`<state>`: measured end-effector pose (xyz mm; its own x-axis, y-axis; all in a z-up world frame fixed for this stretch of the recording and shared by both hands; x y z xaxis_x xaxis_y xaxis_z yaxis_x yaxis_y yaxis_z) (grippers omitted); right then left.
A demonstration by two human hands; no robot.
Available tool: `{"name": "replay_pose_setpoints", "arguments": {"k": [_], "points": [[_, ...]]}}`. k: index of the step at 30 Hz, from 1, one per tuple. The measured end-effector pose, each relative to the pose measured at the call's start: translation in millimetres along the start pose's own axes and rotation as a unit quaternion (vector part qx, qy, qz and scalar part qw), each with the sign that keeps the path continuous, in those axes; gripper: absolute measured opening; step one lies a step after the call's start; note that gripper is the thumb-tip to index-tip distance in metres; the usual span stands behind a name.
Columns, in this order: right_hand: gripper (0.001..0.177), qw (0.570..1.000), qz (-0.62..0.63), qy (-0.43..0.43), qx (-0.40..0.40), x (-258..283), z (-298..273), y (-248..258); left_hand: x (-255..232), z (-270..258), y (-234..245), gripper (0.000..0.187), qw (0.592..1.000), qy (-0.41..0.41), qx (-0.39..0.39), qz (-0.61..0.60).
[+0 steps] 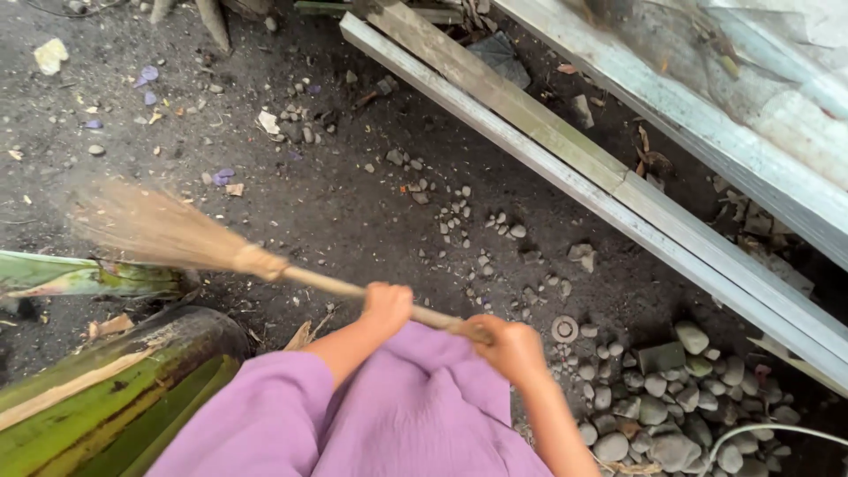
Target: Sweeping debris, leaves, and dirt from an outdoor floor using a broom.
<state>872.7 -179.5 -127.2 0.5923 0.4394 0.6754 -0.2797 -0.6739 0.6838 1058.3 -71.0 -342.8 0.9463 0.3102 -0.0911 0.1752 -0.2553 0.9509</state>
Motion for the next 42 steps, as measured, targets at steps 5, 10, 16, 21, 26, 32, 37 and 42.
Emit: {"name": "replay_pose_setpoints", "arguments": {"k": [5, 10, 16, 21, 26, 32, 37, 42], "points": [[0.047, 0.982, -0.159, -0.066, -0.072, 70, -17, 138, -81, 62, 131, 0.008, 0.980, -0.134, -0.116, -0.095], [0.041, 0.923, -0.356, -0.137, -0.057, 107, 8, 159, -134, 118, 166, 0.020, 0.906, -0.184, -0.272, -0.268], [0.010, 0.952, -0.304, 0.031, 0.017, 101, 155, 66, 14, 167, 82, 0.026, 0.965, -0.092, -0.103, -0.222], [0.029, 0.983, -0.050, 0.155, 0.087, 104, 251, -32, 177, 125, 1, 0.020, 0.991, 0.108, 0.058, -0.048], [0.033, 0.980, 0.010, 0.121, 0.156, 89, 311, -72, 257, 102, 29, 0.021, 0.975, 0.188, 0.116, 0.032], [0.043, 0.986, -0.090, 0.083, 0.111, 184, 378, 58, 267, 185, 146, 0.005, 0.992, 0.100, 0.018, -0.081], [0.041, 0.957, -0.280, 0.063, 0.031, 288, 369, 160, 239, 240, 309, 0.021, 0.968, -0.003, -0.116, -0.224], [0.023, 0.909, -0.413, -0.048, 0.020, 331, 400, 106, 277, 290, 285, 0.017, 0.937, -0.087, -0.176, -0.288]]}}
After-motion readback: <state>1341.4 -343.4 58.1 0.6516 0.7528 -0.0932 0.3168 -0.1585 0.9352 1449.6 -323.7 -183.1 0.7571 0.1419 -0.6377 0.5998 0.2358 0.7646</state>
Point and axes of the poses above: each hand's wrist, its own z-axis towards the middle knuckle, its own y-axis out of the back of the hand, x = y × z, the point moved 3 cm from there along z, towards the middle knuckle, and after that the axes turned 13 degrees about z, right-handed, at the moved point
